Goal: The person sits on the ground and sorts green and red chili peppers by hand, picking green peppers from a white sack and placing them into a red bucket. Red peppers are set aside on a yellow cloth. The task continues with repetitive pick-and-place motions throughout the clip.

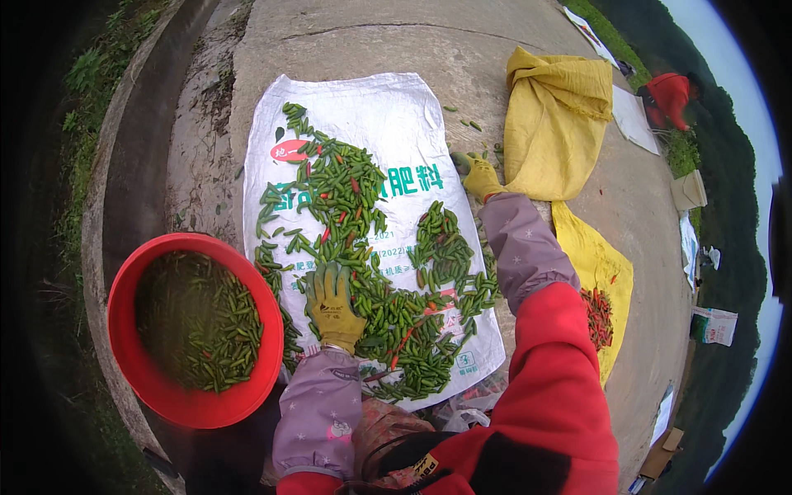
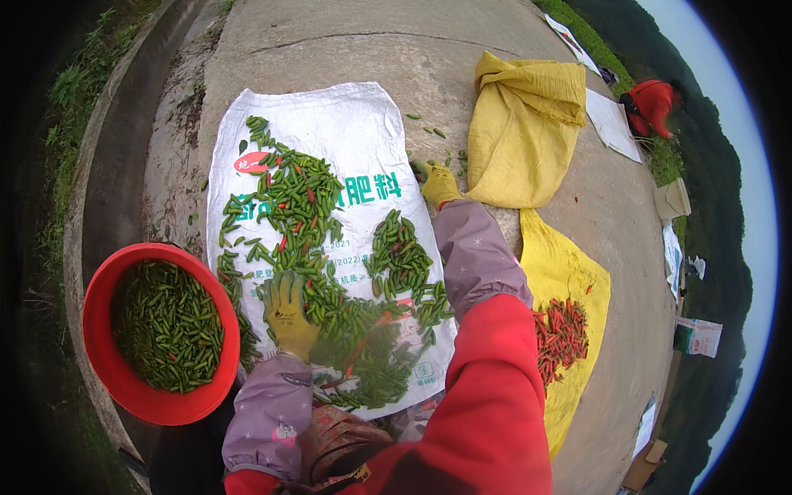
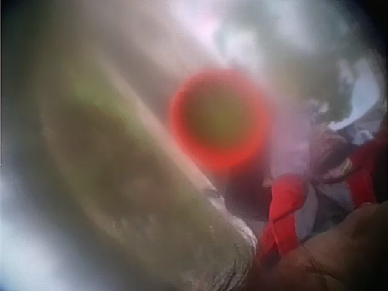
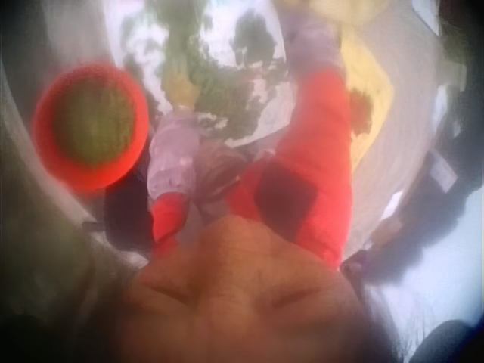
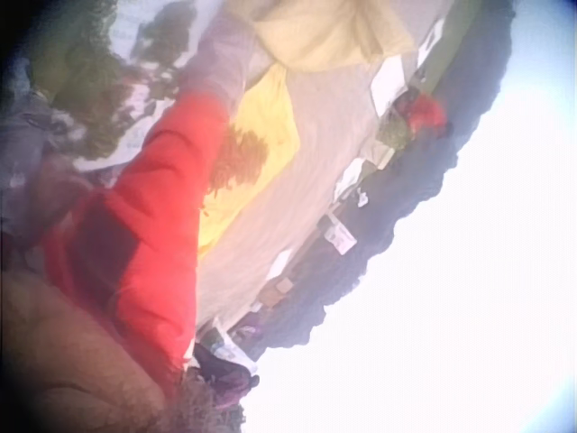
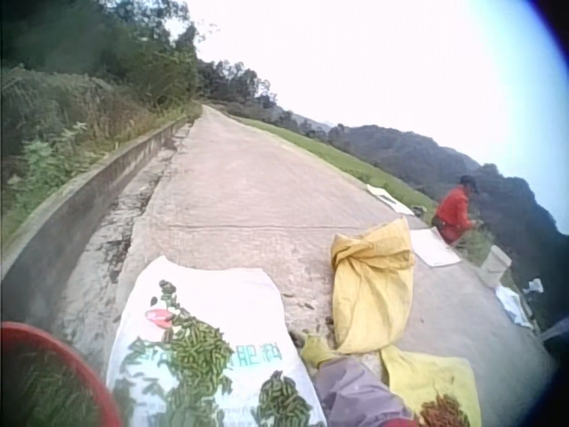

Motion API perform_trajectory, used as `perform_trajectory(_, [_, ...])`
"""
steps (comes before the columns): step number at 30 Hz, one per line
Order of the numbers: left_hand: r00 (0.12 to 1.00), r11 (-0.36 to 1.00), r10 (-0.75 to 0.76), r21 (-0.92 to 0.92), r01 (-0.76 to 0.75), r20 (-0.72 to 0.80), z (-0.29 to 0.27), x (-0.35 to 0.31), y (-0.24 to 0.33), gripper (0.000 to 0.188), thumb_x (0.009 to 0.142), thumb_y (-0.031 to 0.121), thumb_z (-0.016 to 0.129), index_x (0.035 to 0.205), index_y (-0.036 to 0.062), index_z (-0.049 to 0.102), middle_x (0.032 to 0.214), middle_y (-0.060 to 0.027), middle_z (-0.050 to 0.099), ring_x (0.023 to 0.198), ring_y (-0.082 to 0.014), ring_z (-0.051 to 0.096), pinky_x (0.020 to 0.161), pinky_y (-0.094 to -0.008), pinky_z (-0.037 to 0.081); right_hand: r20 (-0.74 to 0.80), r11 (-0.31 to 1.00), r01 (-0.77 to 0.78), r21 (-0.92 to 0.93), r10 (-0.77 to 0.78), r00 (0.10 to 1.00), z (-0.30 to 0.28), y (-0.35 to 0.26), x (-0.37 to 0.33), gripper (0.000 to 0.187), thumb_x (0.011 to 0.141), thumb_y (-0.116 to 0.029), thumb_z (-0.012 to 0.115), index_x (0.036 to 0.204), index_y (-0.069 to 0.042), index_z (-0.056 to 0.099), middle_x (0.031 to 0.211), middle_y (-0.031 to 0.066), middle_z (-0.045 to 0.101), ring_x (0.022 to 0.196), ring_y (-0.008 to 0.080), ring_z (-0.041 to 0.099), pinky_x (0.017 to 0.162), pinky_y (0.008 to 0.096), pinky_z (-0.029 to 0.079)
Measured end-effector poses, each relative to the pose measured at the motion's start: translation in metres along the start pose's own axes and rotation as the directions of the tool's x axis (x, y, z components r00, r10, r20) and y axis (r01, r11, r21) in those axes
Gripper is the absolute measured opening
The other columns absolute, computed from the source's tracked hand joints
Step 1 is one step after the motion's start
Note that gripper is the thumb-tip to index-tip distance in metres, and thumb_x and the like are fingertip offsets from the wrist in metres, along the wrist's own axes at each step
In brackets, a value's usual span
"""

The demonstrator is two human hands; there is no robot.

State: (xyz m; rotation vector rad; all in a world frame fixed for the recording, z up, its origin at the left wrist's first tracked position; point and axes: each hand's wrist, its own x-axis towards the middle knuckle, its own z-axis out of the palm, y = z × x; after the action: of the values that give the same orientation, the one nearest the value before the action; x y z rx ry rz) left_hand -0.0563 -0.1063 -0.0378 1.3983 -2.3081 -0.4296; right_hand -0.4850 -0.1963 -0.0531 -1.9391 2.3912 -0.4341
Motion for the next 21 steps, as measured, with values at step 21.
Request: perform_trajectory(21, [0.998, 0.998, -0.037, -0.055, 0.040, 0.056, 0.003, -0.003, -0.005, 0.070, 0.066, 0.027, 0.069, 0.133, 0.0135, 0.051, 0.140, -0.0129, 0.041, 0.137, -0.0346, 0.028, 0.115, -0.0508, 0.016, 0.027, 0.924, 0.185, 0.335, -0.206, 0.978, -0.005, -0.235, -0.017, 0.048, 0.086, -0.026, 0.064, 0.131, -0.016, 0.052, 0.124, 0.0164, 0.055, 0.109, 0.0332, 0.056, 0.094, 0.0406, 0.046])
